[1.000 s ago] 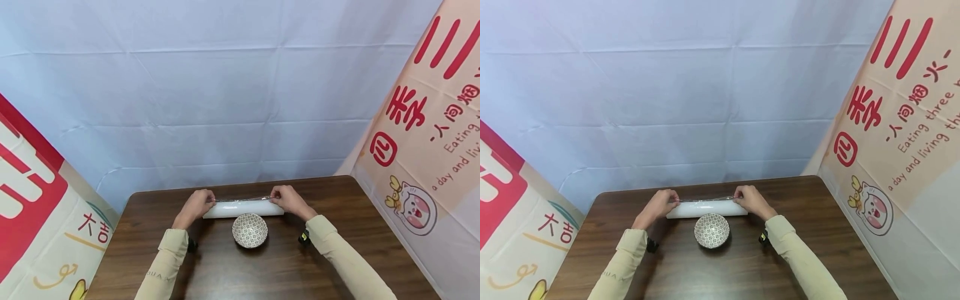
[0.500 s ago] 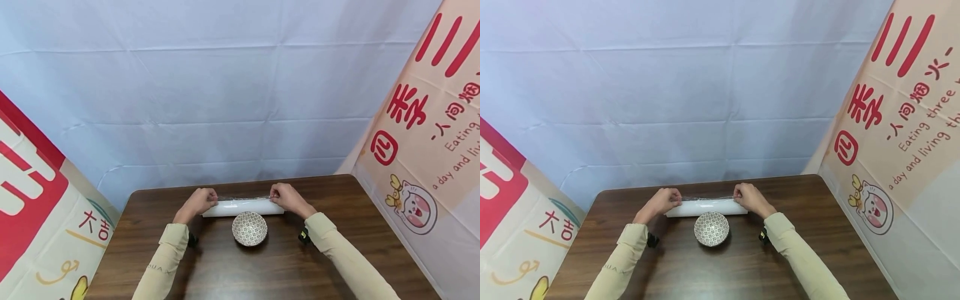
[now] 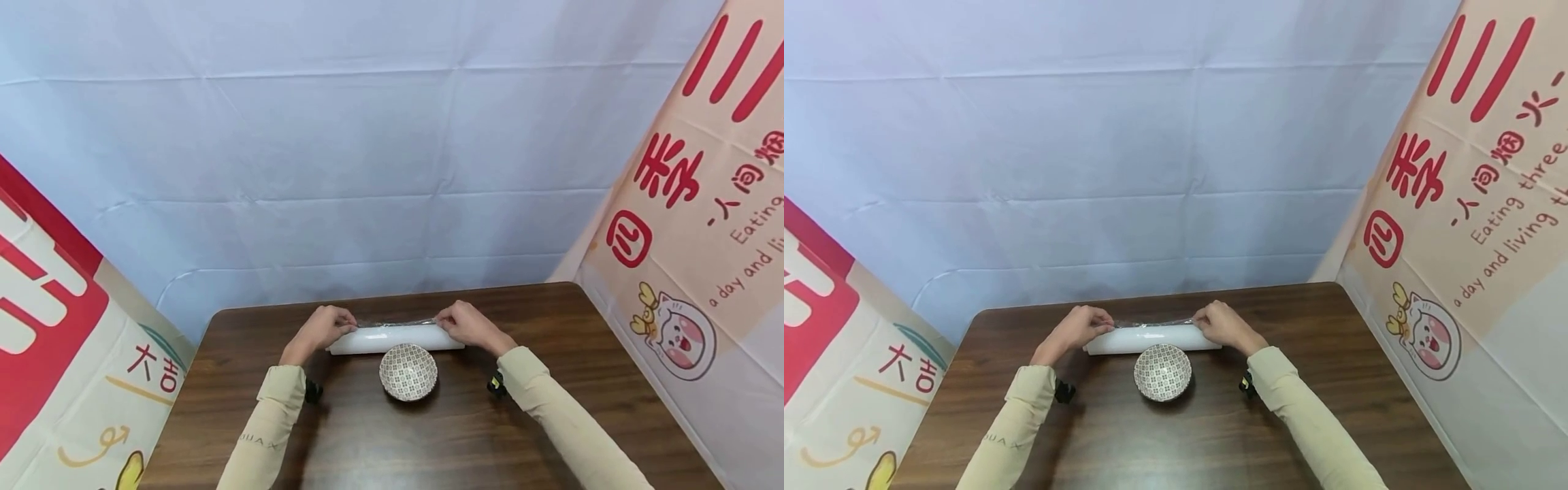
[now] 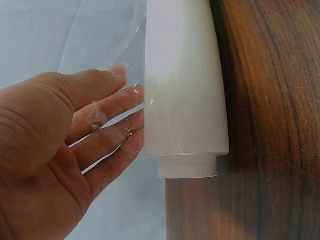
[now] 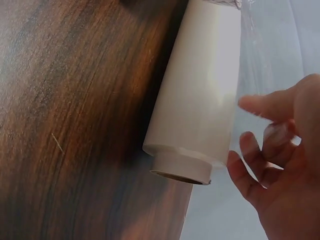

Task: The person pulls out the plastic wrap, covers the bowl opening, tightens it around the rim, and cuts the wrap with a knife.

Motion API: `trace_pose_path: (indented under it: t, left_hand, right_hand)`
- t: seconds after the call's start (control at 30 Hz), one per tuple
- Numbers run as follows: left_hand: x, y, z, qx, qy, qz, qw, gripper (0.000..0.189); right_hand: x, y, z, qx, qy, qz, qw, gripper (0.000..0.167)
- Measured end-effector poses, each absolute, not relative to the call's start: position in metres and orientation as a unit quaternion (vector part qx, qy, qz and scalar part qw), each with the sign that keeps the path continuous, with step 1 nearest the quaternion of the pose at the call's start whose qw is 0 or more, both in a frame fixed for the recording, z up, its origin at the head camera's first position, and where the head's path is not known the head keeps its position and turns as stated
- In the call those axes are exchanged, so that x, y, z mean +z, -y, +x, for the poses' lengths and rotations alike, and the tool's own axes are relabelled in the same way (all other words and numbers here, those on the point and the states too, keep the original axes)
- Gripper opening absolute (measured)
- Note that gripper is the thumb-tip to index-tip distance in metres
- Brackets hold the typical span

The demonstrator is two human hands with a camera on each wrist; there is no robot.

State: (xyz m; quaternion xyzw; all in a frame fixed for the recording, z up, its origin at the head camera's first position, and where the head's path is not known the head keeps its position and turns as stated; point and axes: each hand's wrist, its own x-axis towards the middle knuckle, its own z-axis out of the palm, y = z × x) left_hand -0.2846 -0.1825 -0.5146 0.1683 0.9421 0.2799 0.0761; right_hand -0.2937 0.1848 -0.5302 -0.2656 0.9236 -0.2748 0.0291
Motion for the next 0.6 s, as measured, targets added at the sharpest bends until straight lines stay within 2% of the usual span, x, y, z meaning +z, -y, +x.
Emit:
trace_pose_path:
  t: [0.13, 0.3, 0.47, 0.6]
  left_hand:
    - [-0.5166, 0.1828, -0.2823, 0.281, -0.941, 0.172, 0.073, 0.011]
    - [-0.5198, 0.1828, -0.2806, 0.28, -0.942, 0.176, 0.056, 0.014]
    - [-0.521, 0.1834, -0.2811, 0.275, -0.944, 0.175, 0.046, 0.018]
    - [-0.5213, 0.1837, -0.2841, 0.278, -0.944, 0.177, 0.032, 0.016]
  right_hand:
    - [-0.5345, -0.1847, -0.2907, -0.285, -0.92, -0.269, 0.021, 0.018]
    - [-0.539, -0.183, -0.2888, -0.312, -0.912, -0.263, 0.042, 0.011]
    - [-0.5409, -0.1805, -0.2893, -0.302, -0.917, -0.251, 0.063, 0.022]
    - [-0.537, -0.1805, -0.2926, -0.283, -0.923, -0.255, 0.048, 0.022]
